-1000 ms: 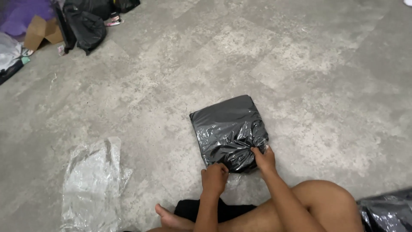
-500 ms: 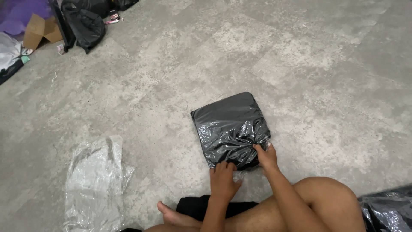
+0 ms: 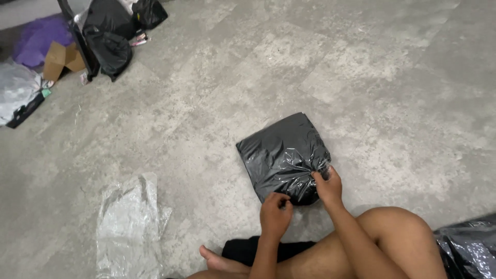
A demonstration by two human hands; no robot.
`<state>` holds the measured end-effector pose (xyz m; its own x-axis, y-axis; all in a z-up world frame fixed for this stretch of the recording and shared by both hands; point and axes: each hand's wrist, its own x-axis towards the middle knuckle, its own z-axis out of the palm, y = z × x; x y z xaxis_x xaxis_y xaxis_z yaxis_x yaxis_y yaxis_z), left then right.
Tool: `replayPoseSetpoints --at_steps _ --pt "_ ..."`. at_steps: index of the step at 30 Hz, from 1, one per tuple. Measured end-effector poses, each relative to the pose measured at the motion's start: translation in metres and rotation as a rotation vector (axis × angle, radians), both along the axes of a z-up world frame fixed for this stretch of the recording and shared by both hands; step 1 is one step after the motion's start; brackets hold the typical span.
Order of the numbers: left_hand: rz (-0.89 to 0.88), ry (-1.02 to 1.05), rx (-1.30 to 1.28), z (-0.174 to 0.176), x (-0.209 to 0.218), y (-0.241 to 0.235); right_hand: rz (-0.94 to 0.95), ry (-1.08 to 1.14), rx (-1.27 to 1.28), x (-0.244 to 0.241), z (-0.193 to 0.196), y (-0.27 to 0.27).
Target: The person sits on the floor and folds black shirts, then places them into clear plastic bags. They seal the bags and set them aside, repeating the process with additional shirts.
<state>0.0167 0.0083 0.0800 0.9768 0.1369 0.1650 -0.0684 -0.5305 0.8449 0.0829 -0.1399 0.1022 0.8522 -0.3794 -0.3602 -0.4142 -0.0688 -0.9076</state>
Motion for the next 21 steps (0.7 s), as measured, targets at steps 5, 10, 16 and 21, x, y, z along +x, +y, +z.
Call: replayPoseSetpoints --at_steps 5,10,16,21 --pt "0.328 0.338 -0.634 0.056 0.014 0.028 0.132 -0.259 -0.295 0.011 0.077 -0.012" --pt "0.343 0.441 -1.030 0.058 0.015 0.037 0.540 -0.229 -0.842 0.015 0.103 0.005" --pt "0.562 0.625 -1.198 0.026 0.014 0.036 1.130 -0.354 -1.412 -0.049 -0.015 0.048" --pt "0.581 0.746 -0.585 0.024 0.001 0.026 1.567 0.313 -0.810 -0.060 0.063 0.039"
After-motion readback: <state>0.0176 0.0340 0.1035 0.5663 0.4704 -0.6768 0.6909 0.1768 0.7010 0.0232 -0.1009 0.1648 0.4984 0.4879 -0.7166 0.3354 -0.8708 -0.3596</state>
